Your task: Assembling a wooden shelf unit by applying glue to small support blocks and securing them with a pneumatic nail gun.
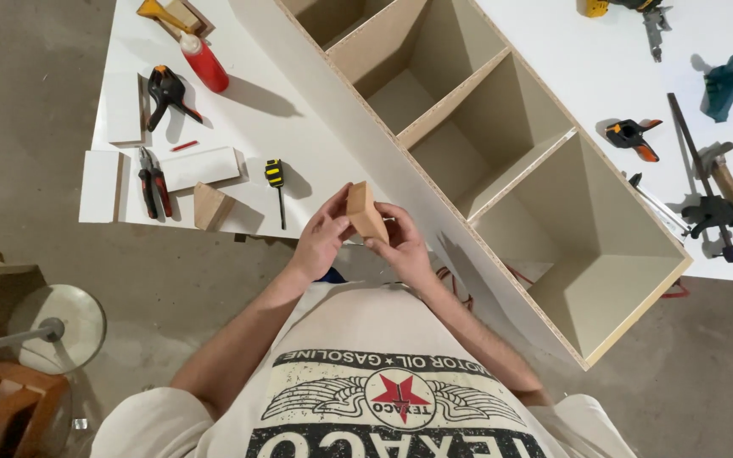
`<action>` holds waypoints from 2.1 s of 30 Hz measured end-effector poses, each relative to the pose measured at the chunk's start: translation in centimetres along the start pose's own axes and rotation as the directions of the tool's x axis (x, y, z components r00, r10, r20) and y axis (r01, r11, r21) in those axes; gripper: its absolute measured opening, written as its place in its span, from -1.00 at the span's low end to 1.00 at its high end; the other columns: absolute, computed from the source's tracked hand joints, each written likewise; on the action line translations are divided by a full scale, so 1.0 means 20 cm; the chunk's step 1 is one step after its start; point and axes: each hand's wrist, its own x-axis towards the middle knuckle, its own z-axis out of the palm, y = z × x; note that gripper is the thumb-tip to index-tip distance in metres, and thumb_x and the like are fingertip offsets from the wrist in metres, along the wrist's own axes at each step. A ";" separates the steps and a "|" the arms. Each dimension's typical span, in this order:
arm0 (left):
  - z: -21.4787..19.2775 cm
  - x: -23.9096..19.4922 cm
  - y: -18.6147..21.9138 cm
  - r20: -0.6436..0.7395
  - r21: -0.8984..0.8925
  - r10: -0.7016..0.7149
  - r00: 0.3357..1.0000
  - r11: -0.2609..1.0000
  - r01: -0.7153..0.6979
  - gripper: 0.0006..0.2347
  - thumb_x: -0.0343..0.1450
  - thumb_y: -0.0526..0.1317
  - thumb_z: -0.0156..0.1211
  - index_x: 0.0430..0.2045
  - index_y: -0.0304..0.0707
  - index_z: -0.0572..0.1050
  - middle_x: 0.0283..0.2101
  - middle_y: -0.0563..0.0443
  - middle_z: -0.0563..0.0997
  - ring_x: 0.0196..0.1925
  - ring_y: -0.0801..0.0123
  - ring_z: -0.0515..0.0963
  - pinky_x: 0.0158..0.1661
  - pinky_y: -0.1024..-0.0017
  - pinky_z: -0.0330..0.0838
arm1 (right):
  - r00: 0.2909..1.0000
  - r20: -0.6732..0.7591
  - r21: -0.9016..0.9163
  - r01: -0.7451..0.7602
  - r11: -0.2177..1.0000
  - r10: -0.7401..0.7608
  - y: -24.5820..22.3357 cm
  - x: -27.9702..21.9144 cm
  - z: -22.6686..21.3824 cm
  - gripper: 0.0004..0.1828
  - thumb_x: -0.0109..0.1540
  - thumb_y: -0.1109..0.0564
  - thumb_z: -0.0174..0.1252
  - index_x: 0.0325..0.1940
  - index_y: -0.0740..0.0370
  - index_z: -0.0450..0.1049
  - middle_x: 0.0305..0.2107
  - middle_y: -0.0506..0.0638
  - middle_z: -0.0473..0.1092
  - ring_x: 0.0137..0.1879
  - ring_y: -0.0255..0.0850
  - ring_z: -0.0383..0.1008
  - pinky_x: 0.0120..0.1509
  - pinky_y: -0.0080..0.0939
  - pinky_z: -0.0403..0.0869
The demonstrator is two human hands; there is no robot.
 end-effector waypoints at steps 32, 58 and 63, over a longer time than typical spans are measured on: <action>-0.30 -0.15 0.01 -0.412 -0.171 -0.111 0.904 0.984 0.043 -0.59 0.35 -0.26 0.43 0.06 -0.27 0.42 -0.08 -0.25 0.58 -0.17 0.09 0.64 -0.30 0.23 0.65 | 0.973 -0.072 -0.123 -0.229 0.966 0.221 0.34 0.20 0.12 -0.83 0.35 0.19 0.19 -0.29 0.33 0.55 -0.58 0.14 0.45 -0.50 -0.15 0.50 -0.33 -0.18 0.51; -1.54 -0.17 0.88 -0.446 0.079 0.004 0.895 0.996 0.035 -0.72 0.37 -0.30 0.38 -0.09 -0.35 0.48 -0.35 -0.25 0.60 -0.38 0.25 0.62 -0.36 0.34 0.62 | 0.985 -0.087 -0.161 -0.163 0.973 0.150 0.38 1.50 1.37 -0.17 0.24 0.11 0.34 0.47 0.26 0.06 0.11 0.41 0.41 0.19 0.24 0.52 0.45 0.28 0.38; -1.39 -0.07 1.04 -0.383 0.123 0.015 0.923 0.992 0.035 -0.71 0.38 -0.35 0.31 -0.04 -0.27 0.44 -0.37 -0.23 0.61 -0.44 0.24 0.64 -0.43 0.39 0.56 | 0.920 -0.180 -0.530 -0.389 0.753 0.348 0.08 0.84 1.18 -0.06 0.02 -0.07 0.54 0.32 0.24 0.20 0.11 0.31 0.40 0.29 0.24 0.42 0.32 0.19 0.43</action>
